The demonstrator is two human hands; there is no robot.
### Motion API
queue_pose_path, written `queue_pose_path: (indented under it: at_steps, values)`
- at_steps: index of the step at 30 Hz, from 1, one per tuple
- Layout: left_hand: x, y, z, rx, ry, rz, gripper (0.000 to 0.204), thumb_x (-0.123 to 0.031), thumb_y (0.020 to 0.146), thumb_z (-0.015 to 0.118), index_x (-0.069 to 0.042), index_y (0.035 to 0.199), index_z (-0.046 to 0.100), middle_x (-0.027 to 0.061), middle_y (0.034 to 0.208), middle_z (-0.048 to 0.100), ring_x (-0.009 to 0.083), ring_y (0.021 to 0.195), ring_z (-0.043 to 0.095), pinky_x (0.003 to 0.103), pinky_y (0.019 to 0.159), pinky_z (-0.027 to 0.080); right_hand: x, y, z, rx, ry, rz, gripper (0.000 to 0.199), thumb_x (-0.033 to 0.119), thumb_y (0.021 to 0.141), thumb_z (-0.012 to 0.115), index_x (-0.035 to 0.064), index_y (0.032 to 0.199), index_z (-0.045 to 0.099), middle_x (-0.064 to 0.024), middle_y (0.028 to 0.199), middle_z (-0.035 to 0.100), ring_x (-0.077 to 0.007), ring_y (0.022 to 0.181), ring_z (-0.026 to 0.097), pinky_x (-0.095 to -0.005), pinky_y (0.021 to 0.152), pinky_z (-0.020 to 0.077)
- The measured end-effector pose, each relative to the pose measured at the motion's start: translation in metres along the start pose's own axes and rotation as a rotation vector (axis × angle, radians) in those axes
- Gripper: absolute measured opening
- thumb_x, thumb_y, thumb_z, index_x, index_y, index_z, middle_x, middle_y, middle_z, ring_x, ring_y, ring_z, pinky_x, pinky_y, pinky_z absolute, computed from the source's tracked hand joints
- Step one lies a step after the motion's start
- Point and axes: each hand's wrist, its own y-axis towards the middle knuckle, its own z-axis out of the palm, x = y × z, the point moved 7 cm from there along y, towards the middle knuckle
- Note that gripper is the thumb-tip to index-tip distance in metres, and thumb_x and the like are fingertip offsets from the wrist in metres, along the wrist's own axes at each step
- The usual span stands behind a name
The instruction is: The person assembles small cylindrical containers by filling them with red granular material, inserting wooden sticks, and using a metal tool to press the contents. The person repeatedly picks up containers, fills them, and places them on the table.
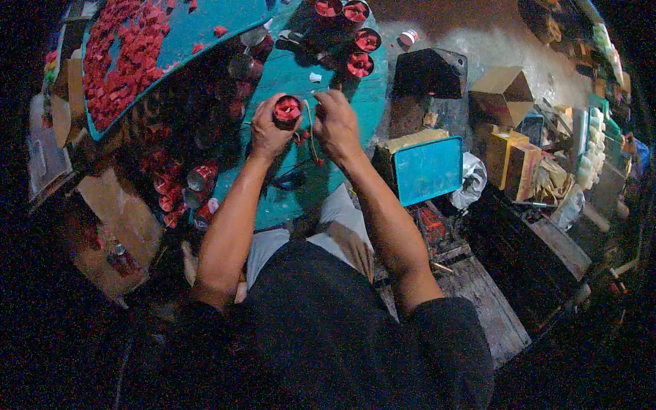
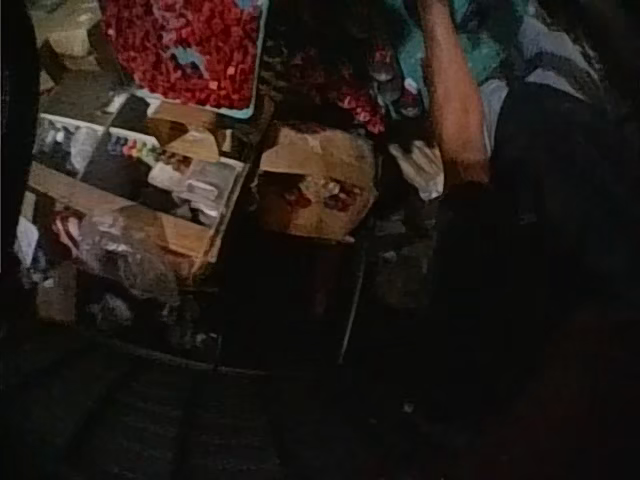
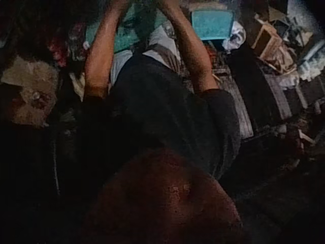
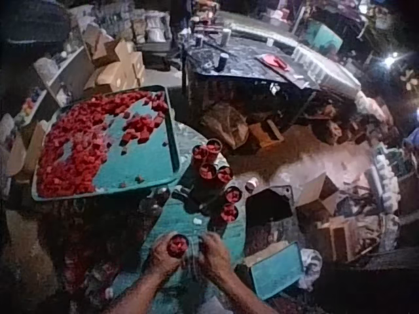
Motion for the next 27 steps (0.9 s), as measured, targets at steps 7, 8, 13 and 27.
queue_pose_path:
  at_steps: [7, 8, 13, 27]
  values:
    - [-0.023, -0.020, -0.038, -0.099, -0.026, -0.125, 0.062, -0.018, 0.072, 0.090, -0.005, 0.126, 0.063, 0.0183, 0.115, 0.069, 0.0372, 0.104, 0.068, 0.045, 0.092, 0.056, 0.010, 0.112, 0.044, -0.123, -0.398, -0.288, 0.021, 0.008, 0.085, 0.059, 0.0003, 0.104, 0.064, -0.0202, 0.105, 0.062, -0.0410, 0.098, 0.061, -0.0484, 0.084, 0.0543]
    - [-0.036, -0.019, -0.044, -0.114, -0.015, -0.109, 0.062, -0.019, 0.072, 0.091, -0.005, 0.125, 0.063, 0.0169, 0.114, 0.070, 0.0350, 0.102, 0.070, 0.044, 0.092, 0.056, -0.004, 0.113, 0.055, -0.118, -0.461, -0.187, 0.017, 0.012, 0.083, 0.060, 0.0019, 0.097, 0.062, -0.0181, 0.101, 0.059, -0.0388, 0.094, 0.059, -0.0493, 0.083, 0.0521]
    - [-0.078, 0.021, -0.067, -0.199, 0.014, 0.015, 0.058, -0.020, 0.075, 0.092, -0.002, 0.122, 0.064, 0.0138, 0.112, 0.072, 0.0286, 0.101, 0.071, 0.040, 0.092, 0.057, 0.005, 0.060, 0.068, -0.114, -0.254, -0.355, 0.029, 0.012, 0.085, 0.060, -0.0006, 0.112, 0.063, -0.0195, 0.110, 0.060, -0.0402, 0.104, 0.057, -0.0513, 0.089, 0.0496]
    - [-0.037, 0.129, 0.066, 0.106, -0.028, 0.075, 0.064, -0.019, 0.075, 0.087, -0.005, 0.132, 0.061, 0.0198, 0.123, 0.070, 0.0406, 0.114, 0.067, 0.045, 0.098, 0.054, 0.026, -0.053, 0.040, 0.059, -0.187, -0.315, 0.040, 0.011, 0.078, 0.068, 0.0050, 0.117, 0.068, -0.0203, 0.129, 0.060, -0.0406, 0.129, 0.053, -0.0625, 0.114, 0.0359]
